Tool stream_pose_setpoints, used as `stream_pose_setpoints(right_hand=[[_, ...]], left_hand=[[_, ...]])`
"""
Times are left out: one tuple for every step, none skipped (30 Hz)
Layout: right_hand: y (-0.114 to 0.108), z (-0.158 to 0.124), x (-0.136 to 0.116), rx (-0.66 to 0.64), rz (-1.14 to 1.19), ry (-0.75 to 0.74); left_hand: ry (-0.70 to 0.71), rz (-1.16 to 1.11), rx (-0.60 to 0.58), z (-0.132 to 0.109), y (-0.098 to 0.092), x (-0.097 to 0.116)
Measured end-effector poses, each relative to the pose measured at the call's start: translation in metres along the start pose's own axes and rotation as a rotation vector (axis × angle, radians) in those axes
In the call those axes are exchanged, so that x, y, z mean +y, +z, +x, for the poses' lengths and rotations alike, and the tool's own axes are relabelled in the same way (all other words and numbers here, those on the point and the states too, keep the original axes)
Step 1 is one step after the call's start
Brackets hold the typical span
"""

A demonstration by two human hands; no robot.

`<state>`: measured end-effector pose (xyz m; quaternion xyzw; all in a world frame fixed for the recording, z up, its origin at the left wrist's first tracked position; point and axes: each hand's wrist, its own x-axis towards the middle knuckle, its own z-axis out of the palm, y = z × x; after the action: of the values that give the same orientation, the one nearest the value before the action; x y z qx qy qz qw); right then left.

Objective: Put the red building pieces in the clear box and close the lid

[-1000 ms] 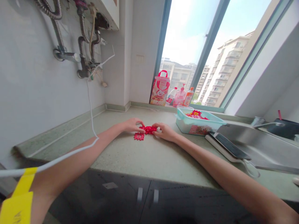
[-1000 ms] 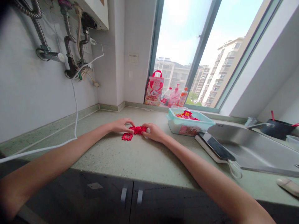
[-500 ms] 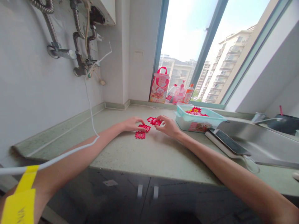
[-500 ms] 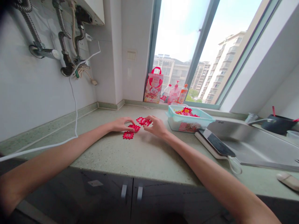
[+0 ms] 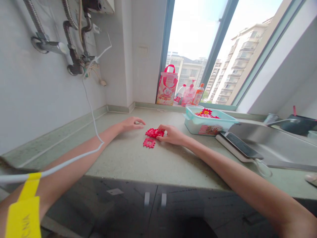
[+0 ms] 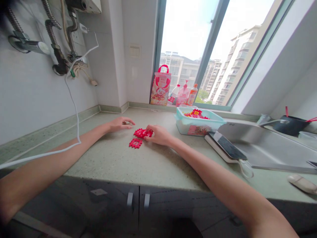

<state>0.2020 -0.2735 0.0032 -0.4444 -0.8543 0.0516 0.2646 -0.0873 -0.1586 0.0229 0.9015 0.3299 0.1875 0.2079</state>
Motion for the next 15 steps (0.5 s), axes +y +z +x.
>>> stream_pose_setpoints(right_hand=[[-0.003, -0.001, 0.000, -0.008, -0.011, 0.004], [-0.005, -0.001, 0.000, -0.014, -0.027, 0.004], [-0.008, -0.002, 0.000, -0.017, -0.046, 0.000], [-0.011, -0.003, 0.000, -0.021, -0.066, -0.008], [-0.013, -0.004, -0.001, -0.027, -0.083, -0.014], [-0.015, -0.005, -0.001, -0.037, -0.097, -0.016], [-0.017, -0.006, -0.001, -0.051, -0.107, -0.012], [-0.019, -0.006, 0.000, -0.067, -0.115, -0.003], [-0.021, -0.007, 0.000, -0.080, -0.122, 0.012], [-0.022, -0.008, 0.002, -0.087, -0.132, 0.028], [-0.024, -0.009, 0.004, -0.087, -0.145, 0.042], [-0.025, -0.009, 0.006, -0.080, -0.161, 0.051], [-0.026, -0.010, 0.008, -0.066, -0.179, 0.056], [-0.028, -0.010, 0.010, -0.047, -0.199, 0.057], [-0.031, -0.011, 0.012, -0.025, -0.220, 0.048]], left_hand=[[0.030, 0.011, -0.016, -0.001, 0.002, 0.005], [0.068, 0.023, -0.035, -0.001, 0.005, 0.010], [0.104, 0.036, -0.056, -0.001, 0.009, 0.016], [0.129, 0.046, -0.072, -0.001, 0.013, 0.021], [0.143, 0.055, -0.079, 0.000, 0.016, 0.026], [0.147, 0.064, -0.079, 0.000, 0.018, 0.029], [0.143, 0.074, -0.073, 0.001, 0.020, 0.030], [0.134, 0.082, -0.059, 0.001, 0.020, 0.031], [0.122, 0.088, -0.042, 0.002, 0.018, 0.031], [0.113, 0.089, -0.026, 0.001, 0.015, 0.031], [0.104, 0.081, -0.016, 0.000, 0.011, 0.031], [0.093, 0.062, -0.016, -0.001, 0.007, 0.032], [0.082, 0.031, -0.033, -0.002, 0.003, 0.035], [0.073, -0.006, -0.071, -0.004, -0.001, 0.038], [0.063, -0.041, -0.127, -0.005, -0.005, 0.042]])
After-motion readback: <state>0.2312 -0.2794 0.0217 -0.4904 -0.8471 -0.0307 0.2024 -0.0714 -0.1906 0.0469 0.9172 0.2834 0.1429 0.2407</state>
